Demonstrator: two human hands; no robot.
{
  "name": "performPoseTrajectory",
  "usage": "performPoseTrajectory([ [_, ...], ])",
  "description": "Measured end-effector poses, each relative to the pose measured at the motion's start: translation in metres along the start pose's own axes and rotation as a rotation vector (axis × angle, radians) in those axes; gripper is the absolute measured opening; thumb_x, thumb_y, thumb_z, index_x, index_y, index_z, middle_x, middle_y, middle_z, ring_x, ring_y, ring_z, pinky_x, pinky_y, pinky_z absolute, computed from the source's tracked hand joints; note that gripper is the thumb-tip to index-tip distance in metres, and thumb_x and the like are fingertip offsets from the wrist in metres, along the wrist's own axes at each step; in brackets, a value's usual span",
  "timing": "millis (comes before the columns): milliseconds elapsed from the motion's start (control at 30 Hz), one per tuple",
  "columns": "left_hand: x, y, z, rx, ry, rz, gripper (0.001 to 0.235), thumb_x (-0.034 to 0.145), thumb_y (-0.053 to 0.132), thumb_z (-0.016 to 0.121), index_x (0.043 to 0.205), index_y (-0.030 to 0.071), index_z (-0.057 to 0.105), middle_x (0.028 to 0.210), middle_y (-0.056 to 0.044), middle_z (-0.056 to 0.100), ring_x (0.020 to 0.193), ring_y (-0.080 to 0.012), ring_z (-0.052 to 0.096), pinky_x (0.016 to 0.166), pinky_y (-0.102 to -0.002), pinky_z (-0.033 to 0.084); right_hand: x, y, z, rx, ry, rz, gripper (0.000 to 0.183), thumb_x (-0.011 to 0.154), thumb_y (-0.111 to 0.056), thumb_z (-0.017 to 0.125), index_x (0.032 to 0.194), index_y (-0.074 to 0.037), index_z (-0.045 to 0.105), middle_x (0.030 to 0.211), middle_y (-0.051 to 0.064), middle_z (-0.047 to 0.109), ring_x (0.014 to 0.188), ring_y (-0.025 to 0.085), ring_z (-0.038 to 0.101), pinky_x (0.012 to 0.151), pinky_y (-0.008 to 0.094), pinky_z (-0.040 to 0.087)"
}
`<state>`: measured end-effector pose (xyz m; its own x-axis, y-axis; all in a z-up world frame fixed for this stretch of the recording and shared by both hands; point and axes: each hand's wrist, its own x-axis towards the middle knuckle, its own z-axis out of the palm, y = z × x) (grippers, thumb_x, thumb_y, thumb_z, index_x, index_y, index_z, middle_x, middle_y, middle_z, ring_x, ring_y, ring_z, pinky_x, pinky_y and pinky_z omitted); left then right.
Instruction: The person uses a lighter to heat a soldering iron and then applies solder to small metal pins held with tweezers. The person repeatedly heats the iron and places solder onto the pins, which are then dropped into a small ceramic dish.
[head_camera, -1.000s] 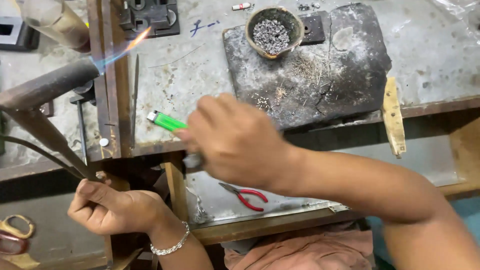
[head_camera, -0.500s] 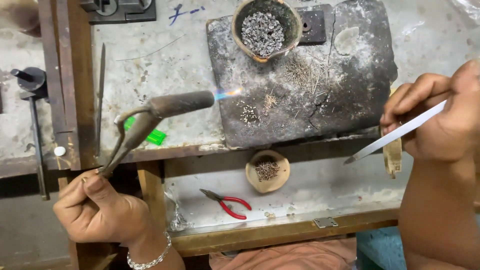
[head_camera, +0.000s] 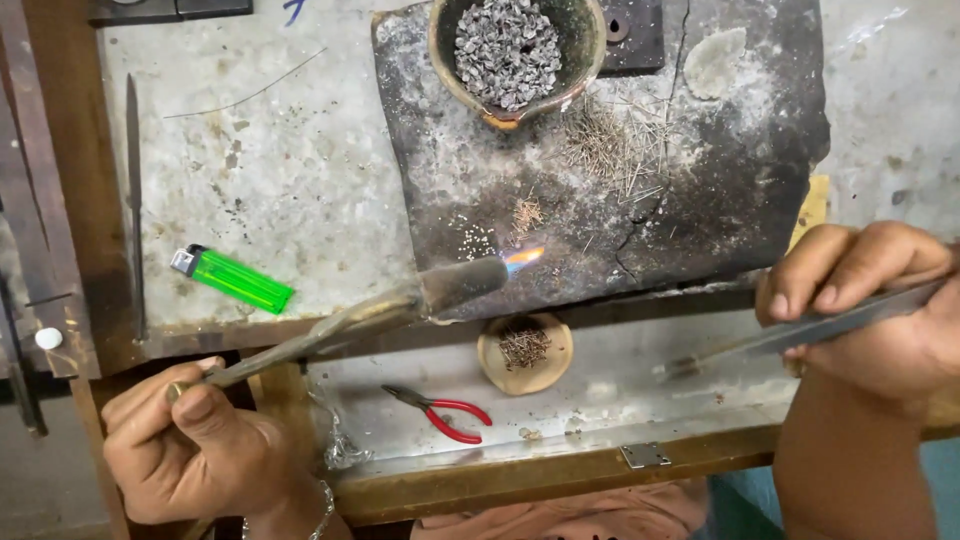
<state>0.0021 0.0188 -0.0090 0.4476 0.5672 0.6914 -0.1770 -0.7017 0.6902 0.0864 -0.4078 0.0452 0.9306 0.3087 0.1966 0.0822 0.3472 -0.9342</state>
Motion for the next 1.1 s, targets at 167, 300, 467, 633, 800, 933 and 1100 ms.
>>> performPoseTrajectory([
  [167, -0.002, 0.001, 0.001, 0.035, -0.029, 0.037, 0.041, 0.114, 0.025, 0.063, 0.094, -0.01, 0.053, 0.085, -0.027, 0.058, 0.085, -0.0354, 0.057, 0.08, -0.044, 0.049, -0.015, 0.034, 0.017, 0.041, 0.121, -0.126, 0.025, 0.102, -0.033, 0.067, 0.107, -0.01, 0.075, 0.109, 0.013, 0.072, 0.09, 0.023, 0.08, 0.072, 0.033, 0.076],
  [300, -0.001, -0.001, 0.001, 0.036, -0.037, 0.052, 0.041, 0.114, 0.024, 0.064, 0.094, -0.01, 0.054, 0.085, -0.028, 0.061, 0.083, -0.0352, 0.059, 0.082, -0.045, 0.051, -0.03, 0.049, 0.042, -0.195, 0.25, -0.215, 0.027, 0.087, -0.001, 0.073, 0.105, -0.017, 0.061, 0.102, 0.009, 0.064, 0.09, 0.023, 0.075, 0.079, 0.035, 0.076],
  [467, 0.0, -0.006, -0.004, 0.061, -0.023, 0.059, 0.038, 0.114, 0.022, 0.065, 0.094, -0.009, 0.054, 0.083, -0.026, 0.059, 0.081, -0.0344, 0.058, 0.079, -0.046, 0.055, -0.04, 0.057, 0.031, -0.267, 0.233, -0.187, 0.03, 0.085, -0.002, 0.078, 0.103, -0.017, 0.06, 0.104, 0.009, 0.072, 0.1, 0.025, 0.077, 0.106, 0.048, 0.071],
  [633, 0.002, -0.007, -0.006, 0.032, 0.021, 0.051, 0.038, 0.115, 0.02, 0.065, 0.094, -0.008, 0.051, 0.081, -0.025, 0.057, 0.077, -0.0347, 0.06, 0.078, -0.045, 0.054, -0.037, 0.059, 0.025, -0.243, 0.226, -0.187, 0.034, 0.085, 0.0, 0.079, 0.108, -0.017, 0.061, 0.109, 0.011, 0.073, 0.104, 0.023, 0.078, 0.108, 0.048, 0.071],
  [800, 0.001, -0.008, -0.01, 0.087, -0.042, 0.019, 0.042, 0.118, 0.026, 0.061, 0.097, -0.007, 0.046, 0.086, -0.026, 0.054, 0.084, -0.0361, 0.059, 0.083, -0.047, 0.053, -0.033, 0.056, 0.027, -0.19, 0.137, -0.158, 0.038, 0.083, 0.007, 0.079, 0.109, -0.016, 0.063, 0.114, 0.01, 0.075, 0.109, 0.023, 0.079, 0.11, 0.047, 0.07],
  [933, 0.002, 0.0, -0.006, 0.102, -0.046, 0.007, 0.042, 0.118, 0.026, 0.061, 0.097, -0.008, 0.047, 0.087, -0.025, 0.055, 0.085, -0.0367, 0.06, 0.084, -0.046, 0.053, -0.035, 0.056, 0.031, -0.226, 0.204, -0.142, 0.036, 0.083, 0.005, 0.079, 0.103, -0.018, 0.061, 0.108, 0.01, 0.075, 0.104, 0.022, 0.079, 0.108, 0.046, 0.071],
  [1100, 0.002, -0.006, -0.007, 0.07, -0.009, 0.026, 0.041, 0.116, 0.024, 0.064, 0.095, -0.009, 0.049, 0.085, -0.026, 0.056, 0.082, -0.0354, 0.059, 0.081, -0.045, 0.053, -0.027, 0.05, 0.033, -0.035, 0.15, -0.085, 0.037, 0.084, 0.014, 0.073, 0.105, -0.015, 0.066, 0.109, 0.011, 0.075, 0.112, 0.032, 0.076, 0.12, 0.058, 0.062],
])
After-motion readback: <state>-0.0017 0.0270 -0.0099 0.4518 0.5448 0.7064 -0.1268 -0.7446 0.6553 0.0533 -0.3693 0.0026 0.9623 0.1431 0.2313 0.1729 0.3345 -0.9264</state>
